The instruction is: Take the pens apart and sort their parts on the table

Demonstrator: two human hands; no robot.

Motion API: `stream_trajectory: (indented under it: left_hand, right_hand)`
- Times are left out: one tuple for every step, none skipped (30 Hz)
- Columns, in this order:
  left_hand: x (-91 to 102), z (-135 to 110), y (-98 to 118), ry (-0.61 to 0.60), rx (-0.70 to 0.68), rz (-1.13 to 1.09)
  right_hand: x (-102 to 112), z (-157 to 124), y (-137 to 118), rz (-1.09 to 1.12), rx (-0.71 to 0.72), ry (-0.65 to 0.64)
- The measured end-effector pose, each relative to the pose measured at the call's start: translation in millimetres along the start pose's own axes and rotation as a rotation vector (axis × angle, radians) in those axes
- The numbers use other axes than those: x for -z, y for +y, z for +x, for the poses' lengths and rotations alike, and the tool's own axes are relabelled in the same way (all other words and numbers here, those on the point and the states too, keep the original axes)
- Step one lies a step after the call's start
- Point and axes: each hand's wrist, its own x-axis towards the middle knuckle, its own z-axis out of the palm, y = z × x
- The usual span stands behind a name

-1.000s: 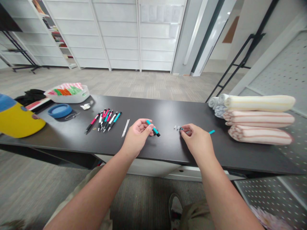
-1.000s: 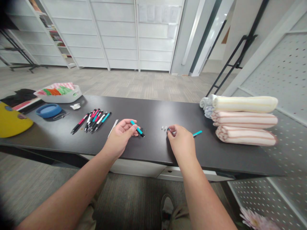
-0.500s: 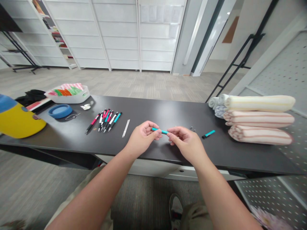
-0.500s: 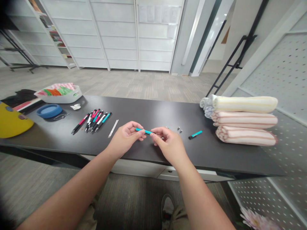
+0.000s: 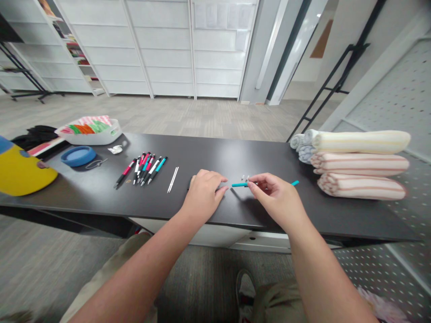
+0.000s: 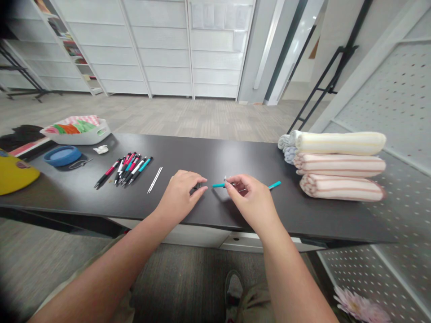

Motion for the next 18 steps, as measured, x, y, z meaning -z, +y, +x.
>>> stream_trajectory:
  left_hand:
    - [0.5, -0.5, 0.9, -0.009, -0.001, 0.033]
    - [0.7, -0.9, 1.7, -0.025, -0.006, 0.062]
    - [0.8, -1.1, 2.5, -0.043, -0.017, 0.085]
    - [0.5, -1.3, 3.1, -0.063, -0.03, 0.102]
    - [0.1, -1.3, 3.5, -0.082, -0.041, 0.114]
    - [-0.5, -1.2, 3.7, -0.095, -0.049, 0.122]
    - [-1.2, -1.1, 3.8, -0.104, -0.054, 0.125]
    - [-1.9, -1.0, 3.7, -0.108, -0.056, 0.127]
    - [-2.5, -0.8, 3.6, -0.108, -0.057, 0.127]
    - [-2.9, -0.7, 3.5, -0.106, -0.055, 0.128]
    - [-3.2, -0.5, 3.4, -0.104, -0.053, 0.13]
    - [-3.4, -0.5, 3.3, -0.104, -0.049, 0.133]
    - [-3.6, -0.4, 3.2, -0.104, -0.047, 0.135]
    - [-3.7, -0.5, 3.2, -0.104, -0.044, 0.137]
    - [-3.8, -0.6, 3.1, -0.107, -0.041, 0.137]
    - [-3.9, -0.7, 3.1, -0.109, -0.039, 0.135]
    - [-4.1, -0.8, 3.1, -0.11, -0.036, 0.131]
    - [-4.2, -0.9, 3.1, -0.112, -0.034, 0.126]
  right_hand:
    - [-0.2, -0.2, -3.0, -0.02, 0.016, 0.011]
    - [-0.5, -0.3, -6.2, -0.043, 0.035, 0.02]
    - [-0.8, -0.2, -9.6, -0.071, 0.06, 0.025]
    - [-1.1, 0.0, -13.0, -0.101, 0.091, 0.032]
    - [-1.5, 0.3, -16.3, -0.132, 0.128, 0.036]
    - [-2.1, 0.7, -19.2, -0.159, 0.166, 0.037]
    - [-2.7, 1.0, -21.7, -0.181, 0.202, 0.036]
    - [-3.6, 1.3, -23.8, -0.197, 0.235, 0.033]
    - [-4.5, 1.5, -25.5, -0.207, 0.261, 0.031]
    - [-5.5, 1.7, -26.8, -0.214, 0.28, 0.029]
    - [-6.5, 1.7, -27.8, -0.221, 0.293, 0.027]
    - [-7.3, 1.7, -28.7, -0.229, 0.301, 0.031]
    - [-7.8, 1.5, -29.7, -0.237, 0.307, 0.038]
    - [-7.9, 1.3, -30.7, -0.245, 0.312, 0.048]
    - [-7.6, 0.9, -31.9, -0.254, 0.318, 0.058]
    - [-6.8, 0.4, -33.4, -0.262, 0.327, 0.069]
    - [-5.7, -0.1, -35.0, -0.269, 0.337, 0.081]
    - [-4.4, -0.8, -36.7, -0.276, 0.348, 0.092]
